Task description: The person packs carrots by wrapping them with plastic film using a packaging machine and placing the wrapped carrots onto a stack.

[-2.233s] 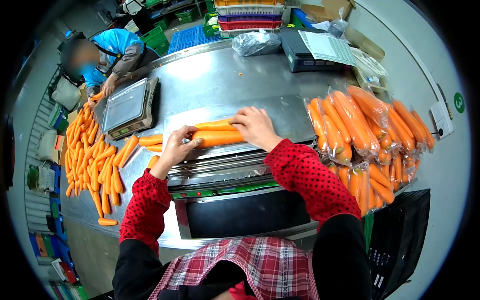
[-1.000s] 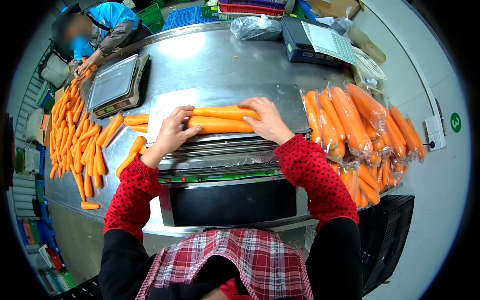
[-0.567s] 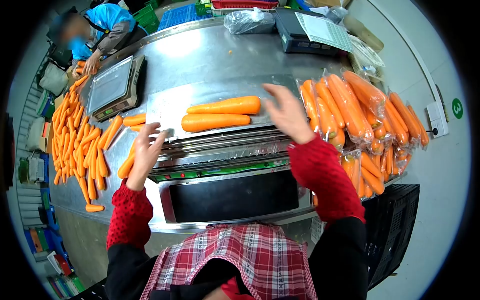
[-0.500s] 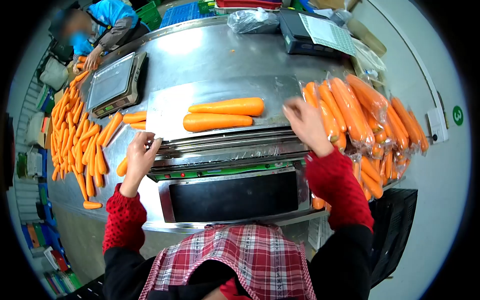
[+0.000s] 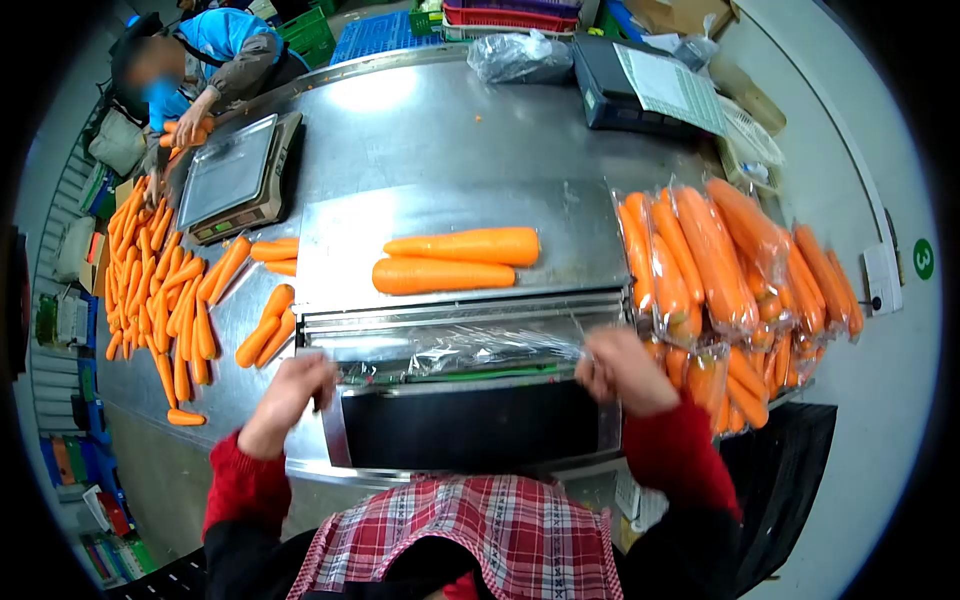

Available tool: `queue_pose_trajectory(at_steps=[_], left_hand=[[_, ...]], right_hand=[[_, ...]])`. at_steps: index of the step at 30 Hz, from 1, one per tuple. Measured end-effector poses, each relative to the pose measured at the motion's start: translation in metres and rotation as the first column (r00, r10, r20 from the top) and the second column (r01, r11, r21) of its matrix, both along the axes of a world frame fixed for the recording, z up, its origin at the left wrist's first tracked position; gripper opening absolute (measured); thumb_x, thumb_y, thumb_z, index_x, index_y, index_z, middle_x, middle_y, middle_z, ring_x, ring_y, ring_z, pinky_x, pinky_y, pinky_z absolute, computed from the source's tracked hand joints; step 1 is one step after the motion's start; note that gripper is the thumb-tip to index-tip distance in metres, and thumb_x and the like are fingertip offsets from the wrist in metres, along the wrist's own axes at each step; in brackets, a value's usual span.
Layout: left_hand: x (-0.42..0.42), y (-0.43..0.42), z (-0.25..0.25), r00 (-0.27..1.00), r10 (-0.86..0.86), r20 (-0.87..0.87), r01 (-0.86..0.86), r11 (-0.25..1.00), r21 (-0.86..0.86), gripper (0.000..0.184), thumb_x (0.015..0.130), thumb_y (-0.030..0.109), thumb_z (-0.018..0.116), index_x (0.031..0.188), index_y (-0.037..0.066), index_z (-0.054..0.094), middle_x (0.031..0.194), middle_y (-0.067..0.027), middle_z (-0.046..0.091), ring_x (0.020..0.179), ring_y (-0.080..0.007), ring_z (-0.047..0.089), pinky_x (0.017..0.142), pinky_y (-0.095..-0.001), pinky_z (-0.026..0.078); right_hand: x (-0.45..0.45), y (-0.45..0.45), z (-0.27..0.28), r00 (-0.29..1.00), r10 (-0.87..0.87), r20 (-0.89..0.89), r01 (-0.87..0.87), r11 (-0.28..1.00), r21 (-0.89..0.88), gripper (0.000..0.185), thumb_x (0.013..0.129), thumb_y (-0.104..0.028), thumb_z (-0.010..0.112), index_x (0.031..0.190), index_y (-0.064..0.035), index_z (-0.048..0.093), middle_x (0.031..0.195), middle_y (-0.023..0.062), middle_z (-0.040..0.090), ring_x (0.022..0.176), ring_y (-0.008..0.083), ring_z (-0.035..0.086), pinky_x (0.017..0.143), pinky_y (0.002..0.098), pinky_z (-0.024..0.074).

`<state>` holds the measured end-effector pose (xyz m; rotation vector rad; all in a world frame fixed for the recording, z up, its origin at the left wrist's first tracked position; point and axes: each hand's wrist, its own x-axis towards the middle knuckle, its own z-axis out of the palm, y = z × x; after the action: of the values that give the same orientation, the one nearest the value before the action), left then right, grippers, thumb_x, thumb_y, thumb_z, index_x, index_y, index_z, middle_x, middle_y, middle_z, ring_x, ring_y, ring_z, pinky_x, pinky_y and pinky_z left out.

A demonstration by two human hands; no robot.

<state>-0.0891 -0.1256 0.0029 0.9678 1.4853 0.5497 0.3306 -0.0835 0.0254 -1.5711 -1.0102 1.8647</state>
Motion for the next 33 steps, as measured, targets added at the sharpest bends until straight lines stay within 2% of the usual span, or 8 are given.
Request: queue_pose_trajectory(at_steps=[6, 9, 11, 13, 20, 24, 31, 33], left_hand=[[0.031, 0.087, 0.054, 0.782, 0.092, 0.616, -0.452, 0.764, 0.46, 0.032, 0.096, 0.027, 0.048, 0.074, 0.006, 0.058, 0.084, -0.0183, 0.067, 0.069, -0.0232, 0.065, 0.066, -0.032, 0.053], [0.036, 0.173, -0.018, 0.939, 0.216, 0.268, -0.343, 0.661, 0.668, 0.024, 0.093, 0.02, 0.057, 0.082, 0.0, 0.066, 0.096, -0.0163, 0.07, 0.082, -0.0261, 0.068, 0.073, -0.0322, 0.053], [0.047, 0.176, -0.048, 0.894, 0.205, -0.398, 0.035, 0.855, 0.518, 0.019, 0.09, 0.015, 0.062, 0.09, -0.003, 0.068, 0.098, -0.0143, 0.07, 0.086, -0.0245, 0.068, 0.075, -0.0308, 0.052], [0.05, 0.167, -0.062, 0.885, 0.247, -0.394, 0.178, 0.603, 0.778, 0.02, 0.09, 0.015, 0.061, 0.095, -0.003, 0.067, 0.095, -0.0152, 0.07, 0.082, -0.0245, 0.067, 0.074, -0.0313, 0.051], [0.04, 0.173, -0.028, 0.681, 0.044, -0.731, 0.497, 0.705, 0.505, 0.034, 0.082, 0.028, 0.057, 0.07, -0.003, 0.066, 0.073, -0.0237, 0.062, 0.074, -0.042, 0.061, 0.073, -0.0463, 0.049], [0.02, 0.192, -0.031, 0.949, 0.039, -0.312, 0.06, 0.951, 0.302, 0.029, 0.079, 0.019, 0.065, 0.062, -0.004, 0.06, 0.055, -0.0069, 0.057, 0.049, -0.0129, 0.052, 0.049, -0.0277, 0.044], [0.034, 0.179, -0.026, 0.692, 0.046, -0.721, 0.375, 0.83, 0.413, 0.025, 0.083, 0.024, 0.059, 0.094, 0.002, 0.063, 0.065, -0.0097, 0.068, 0.063, -0.0222, 0.066, 0.065, -0.0321, 0.051], [0.039, 0.176, -0.025, 0.513, 0.125, -0.849, 0.412, 0.832, 0.371, 0.027, 0.083, 0.023, 0.057, 0.096, 0.001, 0.062, 0.07, -0.0123, 0.068, 0.069, -0.0239, 0.067, 0.069, -0.0335, 0.051]], right_hand=[[-0.042, 0.082, 0.027, 0.42, -0.367, -0.83, 0.609, 0.792, -0.042, 0.021, 0.091, -0.019, 0.049, 0.077, -0.004, 0.052, 0.08, 0.0164, 0.064, 0.063, 0.0215, 0.06, 0.057, 0.0287, 0.0491], [-0.067, 0.163, -0.036, 0.762, -0.337, -0.553, 0.597, 0.696, 0.398, 0.017, 0.091, -0.014, 0.051, 0.088, 0.0021, 0.054, 0.102, 0.0212, 0.065, 0.087, 0.0293, 0.067, 0.078, 0.0361, 0.0544], [-0.076, 0.166, -0.069, 0.908, -0.37, -0.197, 0.414, 0.716, 0.563, 0.019, 0.091, -0.011, 0.053, 0.089, 0.0063, 0.06, 0.103, 0.0201, 0.066, 0.088, 0.0273, 0.066, 0.078, 0.0342, 0.0531], [-0.073, 0.159, -0.093, 0.926, -0.307, 0.221, 0.067, 0.709, 0.702, 0.02, 0.09, -0.014, 0.057, 0.093, 0.004, 0.066, 0.109, 0.0181, 0.064, 0.1, 0.026, 0.063, 0.084, 0.033, 0.0492], [-0.042, 0.157, -0.056, 0.882, 0.256, 0.395, -0.465, 0.604, 0.648, 0.026, 0.091, -0.024, 0.058, 0.103, -0.0013, 0.064, 0.107, 0.0136, 0.059, 0.098, 0.0195, 0.059, 0.081, 0.0309, 0.0483], [-0.047, 0.145, -0.025, 0.867, 0.449, 0.217, -0.492, 0.838, 0.235, 0.037, 0.096, -0.034, 0.047, 0.122, -0.0076, 0.051, 0.097, 0.0117, 0.061, 0.066, 0.0143, 0.06, 0.052, 0.0257, 0.0509], [-0.049, 0.131, -0.006, 0.784, 0.394, 0.48, -0.559, 0.784, 0.269, 0.042, 0.097, -0.035, 0.042, 0.127, -0.0082, 0.054, 0.097, 0.0126, 0.064, 0.076, 0.0192, 0.064, 0.055, 0.0306, 0.0529], [-0.048, 0.131, -0.017, 0.814, 0.367, 0.451, -0.541, 0.763, 0.354, 0.039, 0.098, -0.035, 0.041, 0.126, -0.0111, 0.055, 0.088, 0.0071, 0.06, 0.056, 0.0145, 0.055, 0.045, 0.0267, 0.0474]])
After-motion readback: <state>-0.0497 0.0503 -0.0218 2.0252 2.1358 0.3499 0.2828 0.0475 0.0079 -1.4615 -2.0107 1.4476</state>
